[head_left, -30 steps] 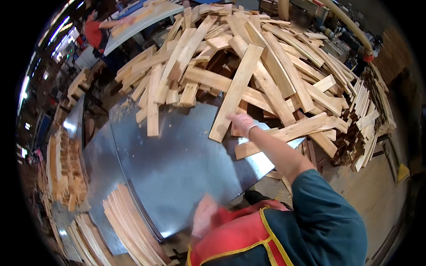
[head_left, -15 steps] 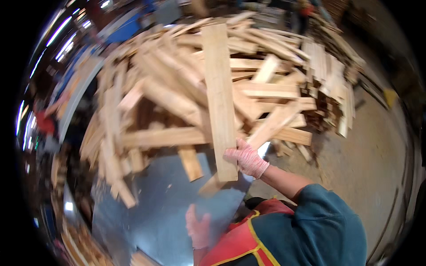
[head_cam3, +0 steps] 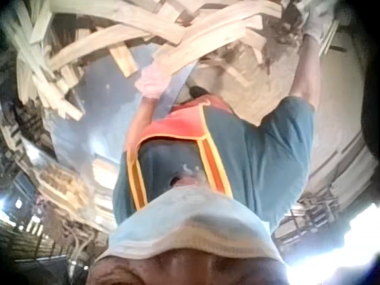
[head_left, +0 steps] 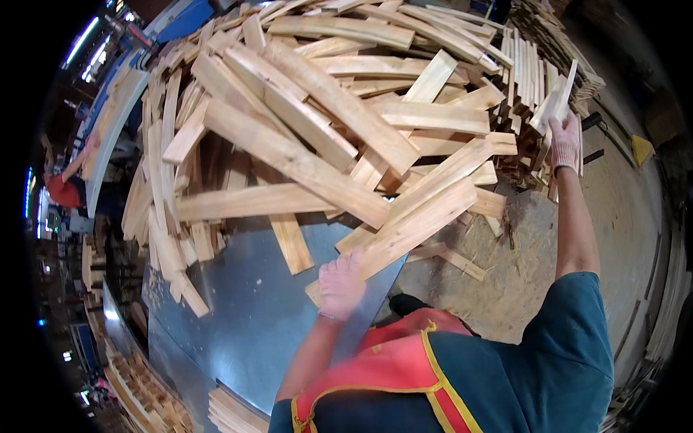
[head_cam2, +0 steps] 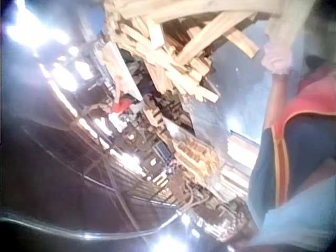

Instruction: The person picks up wooden planks from a large pile on a metal table and arranges them into neat stacks. They handle the planks one at a time, aligning them and placing them into organized piles.

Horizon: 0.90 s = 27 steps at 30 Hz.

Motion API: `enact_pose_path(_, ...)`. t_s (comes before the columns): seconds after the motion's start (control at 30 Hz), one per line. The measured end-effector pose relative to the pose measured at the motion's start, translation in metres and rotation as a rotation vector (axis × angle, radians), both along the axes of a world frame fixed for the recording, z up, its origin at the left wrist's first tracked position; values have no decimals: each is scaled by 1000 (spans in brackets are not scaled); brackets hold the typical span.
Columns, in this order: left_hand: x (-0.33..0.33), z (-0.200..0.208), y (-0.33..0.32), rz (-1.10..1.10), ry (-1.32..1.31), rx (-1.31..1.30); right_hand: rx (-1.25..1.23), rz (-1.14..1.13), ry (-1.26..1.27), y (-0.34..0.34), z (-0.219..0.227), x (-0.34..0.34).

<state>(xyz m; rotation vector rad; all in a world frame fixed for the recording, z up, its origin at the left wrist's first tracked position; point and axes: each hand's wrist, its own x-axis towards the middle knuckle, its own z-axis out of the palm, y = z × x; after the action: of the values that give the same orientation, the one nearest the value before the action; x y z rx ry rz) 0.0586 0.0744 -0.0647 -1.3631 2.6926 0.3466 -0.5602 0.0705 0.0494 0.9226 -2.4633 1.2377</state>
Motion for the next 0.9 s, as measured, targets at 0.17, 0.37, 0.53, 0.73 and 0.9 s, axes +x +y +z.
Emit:
enact_pose_path(0.17,62,34,45,72,61,84,-107,528,-505,-30,-100,86)
enact_pose_path(0.37,182,93,158,435,286,220,10,845,-844,-37,-109,295)
enact_pose_path(0.53,247,77,269,894,1239,935,430,1019,-957,-31,-104,420)
enact_pose_path(0.73,252,51,345,1364,1658,1245,397,1224,-1148,65,-124,572)
enact_pose_path(0.9,292,16,411,1551,1593,462,722,1530,-298,149,-111,646)
